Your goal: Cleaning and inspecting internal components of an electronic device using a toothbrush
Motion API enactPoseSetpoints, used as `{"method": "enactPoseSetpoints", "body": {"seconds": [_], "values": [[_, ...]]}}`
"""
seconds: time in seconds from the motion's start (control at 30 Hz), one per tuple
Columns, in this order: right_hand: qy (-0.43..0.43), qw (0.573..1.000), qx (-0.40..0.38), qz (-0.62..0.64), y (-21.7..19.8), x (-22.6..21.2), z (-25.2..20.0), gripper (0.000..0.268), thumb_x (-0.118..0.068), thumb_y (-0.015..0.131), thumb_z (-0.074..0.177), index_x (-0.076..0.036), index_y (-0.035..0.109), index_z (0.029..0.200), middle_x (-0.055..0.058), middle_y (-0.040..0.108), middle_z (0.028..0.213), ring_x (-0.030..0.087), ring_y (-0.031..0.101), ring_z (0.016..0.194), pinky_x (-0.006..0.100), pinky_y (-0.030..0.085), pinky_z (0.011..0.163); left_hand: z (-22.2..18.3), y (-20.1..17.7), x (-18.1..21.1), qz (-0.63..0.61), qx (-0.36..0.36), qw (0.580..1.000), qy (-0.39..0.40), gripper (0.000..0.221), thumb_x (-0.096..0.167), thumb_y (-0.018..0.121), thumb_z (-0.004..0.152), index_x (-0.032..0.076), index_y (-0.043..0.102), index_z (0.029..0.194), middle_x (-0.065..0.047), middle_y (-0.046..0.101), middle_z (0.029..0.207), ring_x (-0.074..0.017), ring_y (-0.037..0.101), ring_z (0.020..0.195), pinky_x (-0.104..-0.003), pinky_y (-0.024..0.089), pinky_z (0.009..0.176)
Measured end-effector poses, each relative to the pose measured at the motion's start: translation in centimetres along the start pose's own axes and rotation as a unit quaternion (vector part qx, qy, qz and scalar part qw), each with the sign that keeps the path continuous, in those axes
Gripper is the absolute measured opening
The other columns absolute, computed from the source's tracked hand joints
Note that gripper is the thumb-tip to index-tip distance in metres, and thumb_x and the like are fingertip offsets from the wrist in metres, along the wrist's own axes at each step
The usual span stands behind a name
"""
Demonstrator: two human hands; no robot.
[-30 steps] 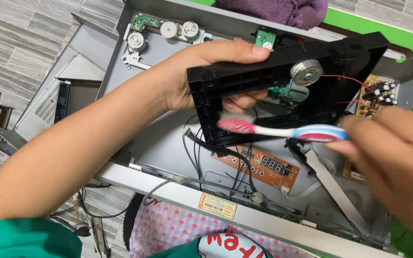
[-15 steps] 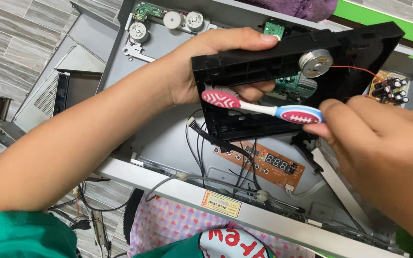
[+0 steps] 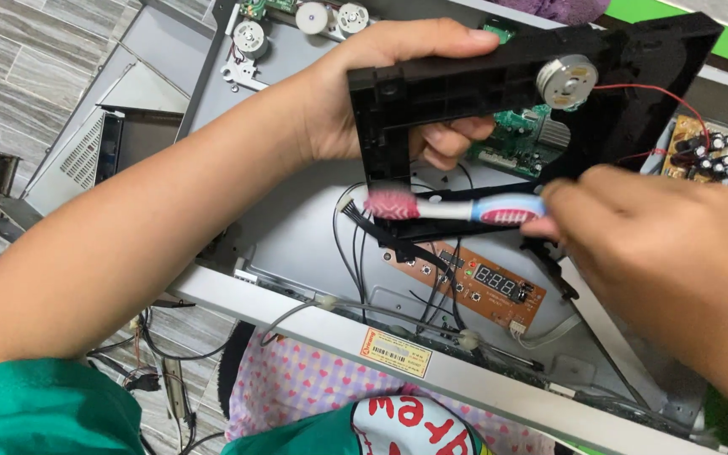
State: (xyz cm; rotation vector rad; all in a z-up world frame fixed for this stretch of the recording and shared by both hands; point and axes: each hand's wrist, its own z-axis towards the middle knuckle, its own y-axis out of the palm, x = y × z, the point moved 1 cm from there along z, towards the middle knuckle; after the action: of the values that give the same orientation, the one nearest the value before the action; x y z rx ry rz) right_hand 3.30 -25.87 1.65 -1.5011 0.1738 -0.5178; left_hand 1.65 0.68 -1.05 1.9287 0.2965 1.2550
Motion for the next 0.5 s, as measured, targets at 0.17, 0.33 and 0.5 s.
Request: {"method": "enactPoseSetpoints", "body": {"seconds": [0.17, 0.33, 0.5], "values": [[-0.004, 0.995, 0.002, 0.100, 0.9, 0.4, 0.1, 0.017, -0.027, 0.070, 0.098, -0.011, 0.067, 0.094, 0.003, 0.060, 0.073, 0.030, 0.056, 0.051, 0.042, 0.045, 0.051, 0.5, -1.0, 0.1, -0.027, -0.018, 0.999, -0.001, 0.031, 0.025, 0.068, 0.087, -0.004, 0.060, 0.093, -0.015, 0.056, 0.076, -0.0175, 0.044, 0.061, -0.028, 0.038, 0.058], [0.031, 0.994, -0.062, 0.084, 1.3, 1.0, 0.6, 0.032, -0.040, 0.062, 0.101, -0.014, 0.063, 0.081, 0.001, 0.062, 0.071, 0.032, 0.058, 0.051, 0.042, 0.048, 0.053, 0.4, -1.3, 0.1, -0.030, -0.009, 0.999, 0.008, 0.032, 0.025, 0.071, 0.085, -0.005, 0.059, 0.092, -0.018, 0.056, 0.077, -0.0184, 0.044, 0.060, -0.029, 0.038, 0.058], [0.014, 0.995, -0.005, 0.097, 1.6, 1.6, 0.4, 0.020, -0.030, 0.068, 0.101, -0.011, 0.067, 0.098, 0.003, 0.060, 0.075, 0.028, 0.056, 0.056, 0.041, 0.044, 0.055, 0.4, -1.3, -0.1, -0.023, -0.063, 0.998, 0.006, 0.027, 0.027, 0.065, 0.091, 0.001, 0.057, 0.091, -0.011, 0.048, 0.076, -0.0157, 0.042, 0.064, -0.026, 0.036, 0.061]]}}
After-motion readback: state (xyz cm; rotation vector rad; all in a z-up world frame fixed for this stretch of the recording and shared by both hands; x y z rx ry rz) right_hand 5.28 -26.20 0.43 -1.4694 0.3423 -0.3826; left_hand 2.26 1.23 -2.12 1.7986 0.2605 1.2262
